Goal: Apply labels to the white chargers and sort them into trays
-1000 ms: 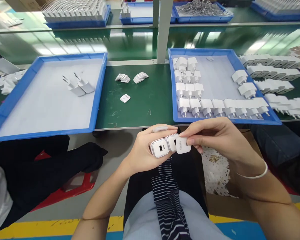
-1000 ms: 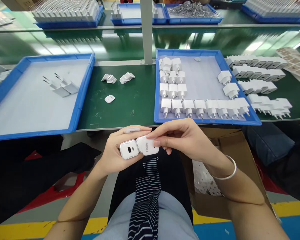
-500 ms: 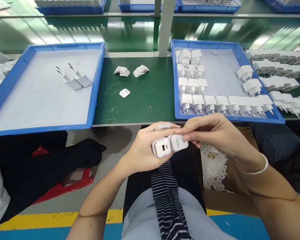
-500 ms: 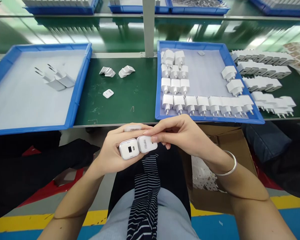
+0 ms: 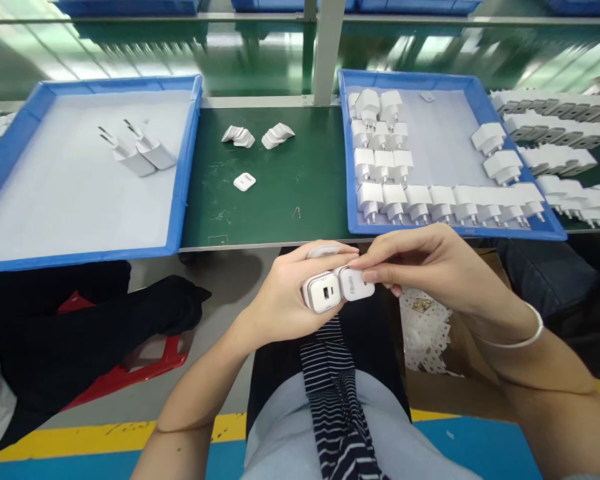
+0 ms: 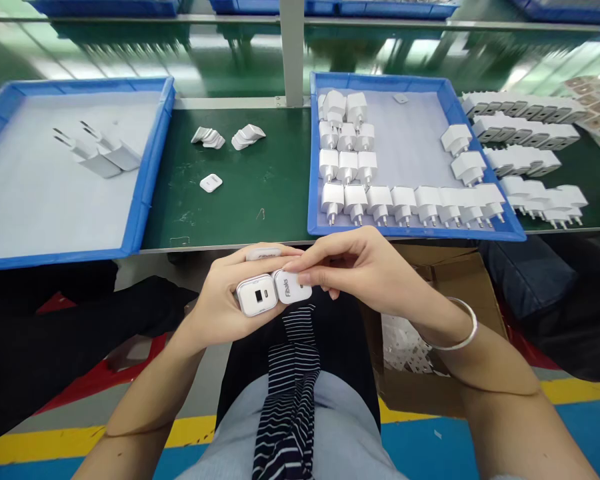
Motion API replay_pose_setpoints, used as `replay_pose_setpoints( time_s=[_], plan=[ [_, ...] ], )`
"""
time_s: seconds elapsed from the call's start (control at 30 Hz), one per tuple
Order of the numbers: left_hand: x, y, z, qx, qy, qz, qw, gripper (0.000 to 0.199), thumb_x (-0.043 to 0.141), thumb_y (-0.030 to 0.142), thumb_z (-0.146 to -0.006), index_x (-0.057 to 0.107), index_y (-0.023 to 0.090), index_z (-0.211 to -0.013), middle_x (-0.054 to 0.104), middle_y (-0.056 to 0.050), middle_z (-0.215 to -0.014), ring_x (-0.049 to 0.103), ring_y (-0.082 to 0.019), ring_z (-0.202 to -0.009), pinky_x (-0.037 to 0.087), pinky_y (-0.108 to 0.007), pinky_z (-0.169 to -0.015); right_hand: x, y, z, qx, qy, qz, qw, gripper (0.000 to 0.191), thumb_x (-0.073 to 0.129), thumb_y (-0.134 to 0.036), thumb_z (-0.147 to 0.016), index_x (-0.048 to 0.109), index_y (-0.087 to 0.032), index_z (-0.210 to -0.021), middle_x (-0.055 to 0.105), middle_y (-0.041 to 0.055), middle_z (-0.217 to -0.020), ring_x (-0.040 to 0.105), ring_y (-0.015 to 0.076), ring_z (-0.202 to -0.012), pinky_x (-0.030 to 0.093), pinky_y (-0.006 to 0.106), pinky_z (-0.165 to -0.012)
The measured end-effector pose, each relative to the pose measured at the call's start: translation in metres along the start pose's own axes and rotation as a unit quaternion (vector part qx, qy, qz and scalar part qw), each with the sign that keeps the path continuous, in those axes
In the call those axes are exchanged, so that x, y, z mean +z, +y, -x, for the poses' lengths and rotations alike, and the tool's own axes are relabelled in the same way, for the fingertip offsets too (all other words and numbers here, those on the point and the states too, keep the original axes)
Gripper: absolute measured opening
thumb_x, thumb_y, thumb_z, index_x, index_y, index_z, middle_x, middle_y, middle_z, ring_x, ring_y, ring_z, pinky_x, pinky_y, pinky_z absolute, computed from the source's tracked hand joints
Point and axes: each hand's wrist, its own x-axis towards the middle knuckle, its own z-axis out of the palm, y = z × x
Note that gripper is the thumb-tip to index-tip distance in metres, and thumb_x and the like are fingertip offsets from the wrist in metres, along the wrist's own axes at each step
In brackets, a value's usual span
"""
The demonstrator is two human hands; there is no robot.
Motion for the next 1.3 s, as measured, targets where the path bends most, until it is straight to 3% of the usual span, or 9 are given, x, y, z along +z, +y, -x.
replay_pose_setpoints(
  time_s=[0.4, 0.67, 0.87, 1.3],
  plan=[
    [-0.0015, -0.0056, -0.0009, 0.037, -0.014, -0.016, 0.999, 0.040, 0.075, 0.008, -0.075, 0.071, 0.014, -0.114, 0.075, -0.011, -0.115, 0.071, -0.020, -0.110, 0.057, -0.026, -0.098, -0.0015, 0.0007, -0.0044, 0.035, -0.032, -0.038, 0.998, 0.014, 0.083, -0.022, -0.080, 0.078, -0.019, -0.093, 0.067, -0.0025, -0.065, 0.056, 0.0060, -0.050, 0.050, 0.015, -0.045],
    [-0.0018, -0.0050, -0.0019, 0.018, -0.029, -0.008, 0.999, 0.041, 0.075, 0.010, -0.075, 0.071, 0.019, -0.115, 0.076, -0.008, -0.115, 0.071, -0.023, -0.111, 0.059, -0.033, -0.097, -0.0006, 0.0018, -0.0044, 0.045, -0.012, -0.025, 0.999, 0.020, 0.088, -0.029, -0.073, 0.074, -0.017, -0.082, 0.066, -0.0022, -0.064, 0.056, 0.0063, -0.050, 0.049, 0.015, -0.043],
    [-0.0017, -0.0035, -0.0036, 0.005, -0.023, 0.003, 1.000, 0.039, 0.076, 0.010, -0.076, 0.072, 0.017, -0.114, 0.076, -0.008, -0.114, 0.072, -0.021, -0.108, 0.059, -0.031, -0.096, 0.0021, 0.0001, -0.0026, 0.044, 0.003, -0.022, 0.999, 0.019, 0.088, -0.029, -0.074, 0.074, -0.017, -0.080, 0.066, -0.0025, -0.062, 0.057, 0.0065, -0.049, 0.050, 0.016, -0.043],
    [-0.0002, -0.0040, -0.0036, -0.018, -0.023, 0.012, 1.000, 0.039, 0.077, 0.011, -0.076, 0.073, 0.017, -0.114, 0.076, -0.008, -0.115, 0.072, -0.020, -0.107, 0.058, -0.031, -0.095, 0.0058, -0.0019, 0.0026, 0.004, 0.042, 0.040, 0.998, 0.012, 0.084, -0.017, -0.077, 0.073, -0.019, -0.081, 0.068, -0.0034, -0.068, 0.060, 0.0069, -0.054, 0.053, 0.017, -0.050]
  ],
)
